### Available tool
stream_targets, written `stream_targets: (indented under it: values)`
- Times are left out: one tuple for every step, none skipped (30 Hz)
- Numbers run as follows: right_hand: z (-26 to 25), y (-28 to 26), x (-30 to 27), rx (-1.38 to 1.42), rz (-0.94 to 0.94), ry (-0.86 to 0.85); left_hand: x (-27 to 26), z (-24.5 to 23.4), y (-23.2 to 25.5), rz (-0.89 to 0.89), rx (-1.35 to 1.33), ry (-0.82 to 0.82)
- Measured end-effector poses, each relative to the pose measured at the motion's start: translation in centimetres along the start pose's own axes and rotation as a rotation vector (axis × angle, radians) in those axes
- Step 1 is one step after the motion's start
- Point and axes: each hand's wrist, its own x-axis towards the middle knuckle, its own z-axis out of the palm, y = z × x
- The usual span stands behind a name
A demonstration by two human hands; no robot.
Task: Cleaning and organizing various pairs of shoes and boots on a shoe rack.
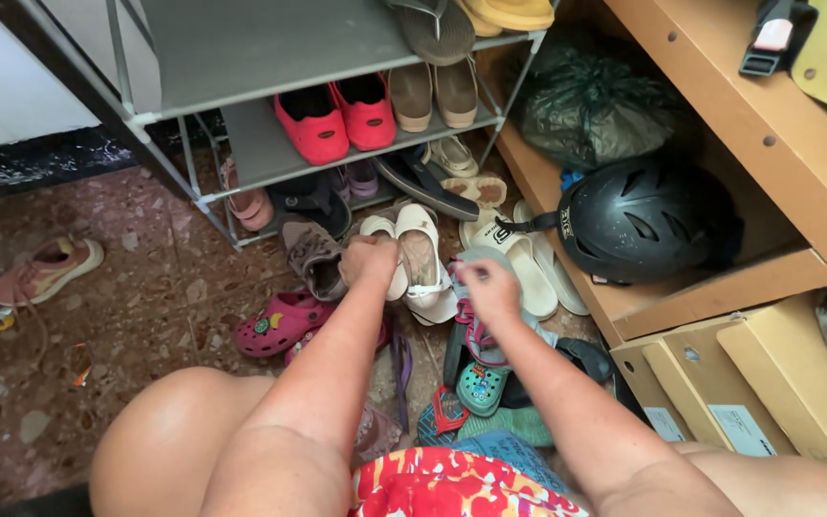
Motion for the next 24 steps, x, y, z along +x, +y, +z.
stream_targets:
  values:
    - [0.4,-1.3,-0.6,-0.001,0.003,-0.002,-0.1,0.0,-0.1,-0.003,0.002,-0.001]
    - [0.9,-2.7,-0.9,-0.026,0.043,-0.096,-0.1,0.0,-0.1,-0.007,0.001,0.004]
    - [1.3,-4.1,-1.3,-0.052,0.083,-0.189,-0.1,0.0,0.0,-0.011,0.001,0.009]
    - [1.6,-4.7,-1.9,-0.051,0.085,-0.191,-0.9,-0.7,0.3,-0.013,0.003,0.008]
    - [1.8,-5.3,-2.5,0.064,0.277,-0.269,-1.7,-1.4,0.5,-0.015,0.035,-0.02]
    - [2.1,-5.9,-3.1,0.181,0.47,-0.346,-2.6,-2.1,0.8,-0.017,0.069,-0.049]
    - [2.6,-4.0,-2.5,0.182,0.473,-0.348,-2.5,-1.9,0.5,-0.019,0.072,-0.05]
    - [3.1,-2.2,-2.0,0.265,0.518,-0.359,-2.5,-1.6,0.2,-0.02,0.089,-0.042]
    - [3.6,-0.3,-1.6,0.349,0.562,-0.37,-2.5,-1.4,-0.1,-0.021,0.105,-0.034]
    - [3.4,-0.1,-1.4,0.348,0.563,-0.372,-2.3,-1.1,-0.4,-0.023,0.105,-0.033]
    - [3.2,0.1,-1.2,0.395,0.56,-0.421,-2.1,-0.9,-0.6,-0.008,0.12,-0.033]
    - [2.9,0.4,-1.1,0.443,0.558,-0.468,-1.9,-0.7,-0.9,0.009,0.135,-0.033]
    - [2.9,0.3,-1.2,0.444,0.558,-0.469,-1.9,-0.7,-1.0,0.008,0.136,-0.033]
    - [2.8,0.2,-1.3,0.492,0.602,-0.476,-1.9,-0.7,-1.0,0.013,0.14,-0.035]
    - [2.6,0.1,-1.4,0.541,0.647,-0.482,-2.0,-0.6,-0.9,0.017,0.144,-0.037]
    - [2.5,-0.4,-1.7,0.545,0.647,-0.479,-2.2,-0.8,-0.8,0.021,0.147,-0.038]
    - [2.4,-0.9,-2.1,0.535,0.67,-0.456,-2.4,-1.0,-0.6,0.011,0.181,-0.059]
    - [2.3,-1.3,-2.5,0.527,0.696,-0.433,-2.6,-1.2,-0.5,0.001,0.218,-0.08]
    - [2.7,-0.9,-2.9,0.53,0.699,-0.429,-2.7,-1.3,-0.6,0.004,0.222,-0.083]
    - [3.1,-0.5,-3.3,0.522,0.66,-0.402,-2.8,-1.2,-0.6,0.004,0.219,-0.084]
    - [3.6,-0.2,-3.6,0.513,0.622,-0.376,-2.8,-1.2,-0.7,0.005,0.216,-0.086]
    - [3.9,0.3,-3.8,0.515,0.623,-0.374,-2.6,-1.0,-0.9,0.007,0.218,-0.087]
    - [4.4,0.7,-4.0,0.537,0.582,-0.35,-2.3,-0.7,-1.2,0.016,0.222,-0.084]
    - [4.8,1.2,-4.3,0.558,0.54,-0.326,-2.0,-0.5,-1.5,0.024,0.225,-0.08]
